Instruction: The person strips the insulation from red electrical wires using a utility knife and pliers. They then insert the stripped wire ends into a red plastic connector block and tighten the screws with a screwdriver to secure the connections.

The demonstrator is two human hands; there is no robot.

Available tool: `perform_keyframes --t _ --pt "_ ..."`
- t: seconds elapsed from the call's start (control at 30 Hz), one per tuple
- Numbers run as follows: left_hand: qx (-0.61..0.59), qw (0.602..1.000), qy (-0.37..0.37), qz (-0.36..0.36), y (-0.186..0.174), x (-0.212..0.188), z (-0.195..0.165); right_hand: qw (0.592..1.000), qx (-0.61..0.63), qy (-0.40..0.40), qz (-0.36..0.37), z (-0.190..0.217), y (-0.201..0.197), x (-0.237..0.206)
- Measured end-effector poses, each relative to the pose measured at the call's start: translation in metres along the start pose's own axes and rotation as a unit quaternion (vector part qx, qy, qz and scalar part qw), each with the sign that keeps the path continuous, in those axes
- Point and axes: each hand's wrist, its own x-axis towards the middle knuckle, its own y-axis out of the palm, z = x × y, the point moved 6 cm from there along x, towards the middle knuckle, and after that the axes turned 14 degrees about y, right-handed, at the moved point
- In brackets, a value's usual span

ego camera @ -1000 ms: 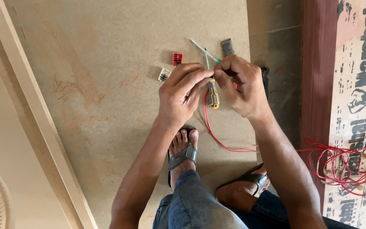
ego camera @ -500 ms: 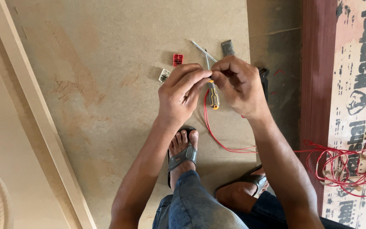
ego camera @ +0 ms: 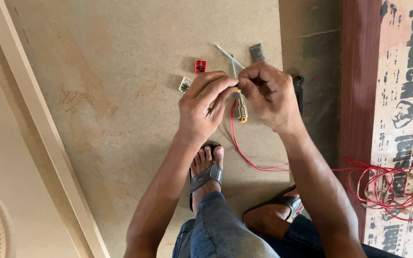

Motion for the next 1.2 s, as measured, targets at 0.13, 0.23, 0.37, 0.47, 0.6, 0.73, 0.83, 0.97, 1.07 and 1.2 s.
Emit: perform_keyframes --t 0.13,0.23,0.37,0.47,0.6,0.73,0.83,0.97,1.07,1.2 --pt "-0.005 1.000 -0.004 -0.004 0.001 0.001 0.000 1.000 0.008 0.008 0.006 0.006 0.000 -0.002" --pt "-0.010 1.000 -0.009 -0.005 0.001 0.003 -0.001 0.999 0.030 0.007 0.017 0.010 0.000 -0.003" --pt "-0.017 1.000 -0.023 -0.005 0.002 -0.002 0.005 0.993 0.106 -0.004 0.060 0.004 0.001 0.000" --pt "-0.001 0.999 -0.050 0.005 0.005 -0.016 0.029 0.999 0.038 0.011 0.026 -0.019 0.002 0.006" --pt "0.000 0.975 -0.223 0.007 0.015 -0.057 0.098 0.995 -0.094 0.021 -0.014 -0.064 0.025 0.023" --pt "0.049 0.966 -0.249 0.056 0.019 -0.100 0.136 0.942 -0.301 -0.149 0.003 -0.091 0.070 0.020" --pt "0.055 0.961 -0.260 0.081 0.023 -0.127 0.140 0.934 -0.333 -0.130 0.029 -0.118 0.084 0.013" --pt "0.125 0.967 -0.198 0.097 0.023 -0.117 0.131 0.920 -0.361 -0.150 0.018 -0.120 0.085 0.013" --pt "0.142 0.979 -0.131 0.069 0.019 -0.094 0.111 0.938 -0.316 -0.142 0.028 -0.102 0.074 0.019" --pt "-0.069 0.957 -0.263 0.103 0.027 -0.083 0.100 0.980 -0.162 -0.115 0.013 -0.060 0.045 0.006"
